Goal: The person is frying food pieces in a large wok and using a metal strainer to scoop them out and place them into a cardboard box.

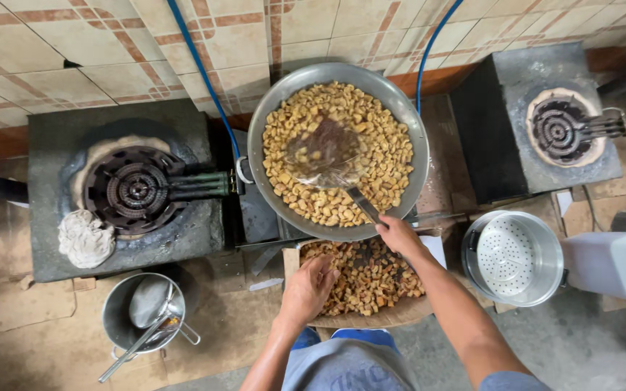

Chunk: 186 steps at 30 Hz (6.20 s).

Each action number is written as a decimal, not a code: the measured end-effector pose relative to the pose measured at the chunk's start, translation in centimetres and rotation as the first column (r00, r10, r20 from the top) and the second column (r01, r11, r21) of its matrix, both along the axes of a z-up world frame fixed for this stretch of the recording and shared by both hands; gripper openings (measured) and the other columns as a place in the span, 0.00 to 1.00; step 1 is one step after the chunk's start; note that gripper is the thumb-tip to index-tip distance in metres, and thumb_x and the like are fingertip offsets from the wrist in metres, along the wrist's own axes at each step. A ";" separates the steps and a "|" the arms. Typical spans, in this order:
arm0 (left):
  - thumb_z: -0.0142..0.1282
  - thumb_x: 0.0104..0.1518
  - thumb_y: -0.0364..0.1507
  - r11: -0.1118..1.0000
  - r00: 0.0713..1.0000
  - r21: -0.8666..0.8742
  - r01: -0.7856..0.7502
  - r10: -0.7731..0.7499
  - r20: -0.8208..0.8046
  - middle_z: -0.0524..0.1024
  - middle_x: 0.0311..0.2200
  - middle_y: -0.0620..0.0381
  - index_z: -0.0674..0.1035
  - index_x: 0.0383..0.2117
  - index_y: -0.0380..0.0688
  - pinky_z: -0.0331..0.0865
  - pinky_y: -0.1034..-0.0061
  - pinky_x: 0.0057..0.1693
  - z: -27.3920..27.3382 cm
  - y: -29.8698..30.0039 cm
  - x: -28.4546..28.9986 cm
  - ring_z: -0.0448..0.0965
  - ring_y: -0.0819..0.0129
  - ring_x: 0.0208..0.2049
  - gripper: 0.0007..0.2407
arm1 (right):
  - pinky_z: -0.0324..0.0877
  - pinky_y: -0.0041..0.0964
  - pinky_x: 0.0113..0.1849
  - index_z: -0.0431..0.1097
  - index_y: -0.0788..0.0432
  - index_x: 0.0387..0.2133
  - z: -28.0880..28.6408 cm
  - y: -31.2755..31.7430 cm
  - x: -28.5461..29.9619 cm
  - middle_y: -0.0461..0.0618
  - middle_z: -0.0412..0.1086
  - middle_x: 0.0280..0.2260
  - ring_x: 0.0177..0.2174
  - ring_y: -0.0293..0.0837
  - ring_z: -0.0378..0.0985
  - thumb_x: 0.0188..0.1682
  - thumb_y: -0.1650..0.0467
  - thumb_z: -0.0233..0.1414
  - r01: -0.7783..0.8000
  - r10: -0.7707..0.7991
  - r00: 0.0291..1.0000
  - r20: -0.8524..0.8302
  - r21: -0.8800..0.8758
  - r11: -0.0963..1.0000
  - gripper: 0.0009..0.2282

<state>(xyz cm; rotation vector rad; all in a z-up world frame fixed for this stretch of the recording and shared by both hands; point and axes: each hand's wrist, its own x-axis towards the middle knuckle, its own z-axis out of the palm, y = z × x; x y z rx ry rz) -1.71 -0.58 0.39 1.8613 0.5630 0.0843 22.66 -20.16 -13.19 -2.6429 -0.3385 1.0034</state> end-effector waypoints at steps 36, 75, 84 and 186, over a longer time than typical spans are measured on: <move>0.59 0.57 0.31 0.989 0.992 0.064 -0.130 0.129 0.010 0.80 0.31 0.47 0.81 0.46 0.39 0.74 0.64 0.39 1.2 -12.1 2.1 0.81 0.53 0.30 0.14 | 0.73 0.57 0.48 0.63 0.42 0.64 3.6 -16.9 6.2 0.60 0.74 0.49 0.47 0.64 0.77 0.53 0.60 0.50 -0.330 0.370 0.916 0.157 -0.230 0.916 0.23; 0.57 0.57 0.35 0.996 0.987 0.010 -0.088 0.089 -0.133 0.79 0.32 0.49 0.80 0.48 0.43 0.73 0.62 0.43 2.1 -8.9 -1.8 0.80 0.52 0.34 0.15 | 0.70 0.51 0.21 0.56 0.60 0.48 -7.5 -7.8 3.2 0.60 0.68 0.26 0.18 0.54 0.72 0.55 0.70 0.49 0.376 -0.360 0.926 -0.108 0.215 0.901 0.12; 0.59 0.57 0.33 0.999 0.999 0.016 -0.052 0.052 -0.004 0.80 0.27 0.49 0.81 0.47 0.41 0.73 0.63 0.41 1.9 -8.9 -1.0 0.80 0.54 0.32 0.14 | 0.67 0.41 0.17 0.62 0.59 0.46 -3.6 -8.6 -1.5 0.50 0.67 0.21 0.15 0.42 0.69 0.56 0.68 0.48 0.359 -0.255 0.921 -0.296 0.382 0.852 0.09; 0.59 0.57 0.36 0.991 0.989 -0.031 -0.133 0.135 0.061 0.80 0.38 0.46 0.79 0.49 0.41 0.75 0.62 0.44 0.1 -10.1 -1.7 0.82 0.50 0.39 0.17 | 0.79 0.55 0.40 0.68 0.62 0.53 11.6 6.0 20.3 0.63 0.78 0.40 0.41 0.59 0.84 0.53 0.72 0.43 -0.668 0.913 0.371 0.173 -0.633 0.391 0.16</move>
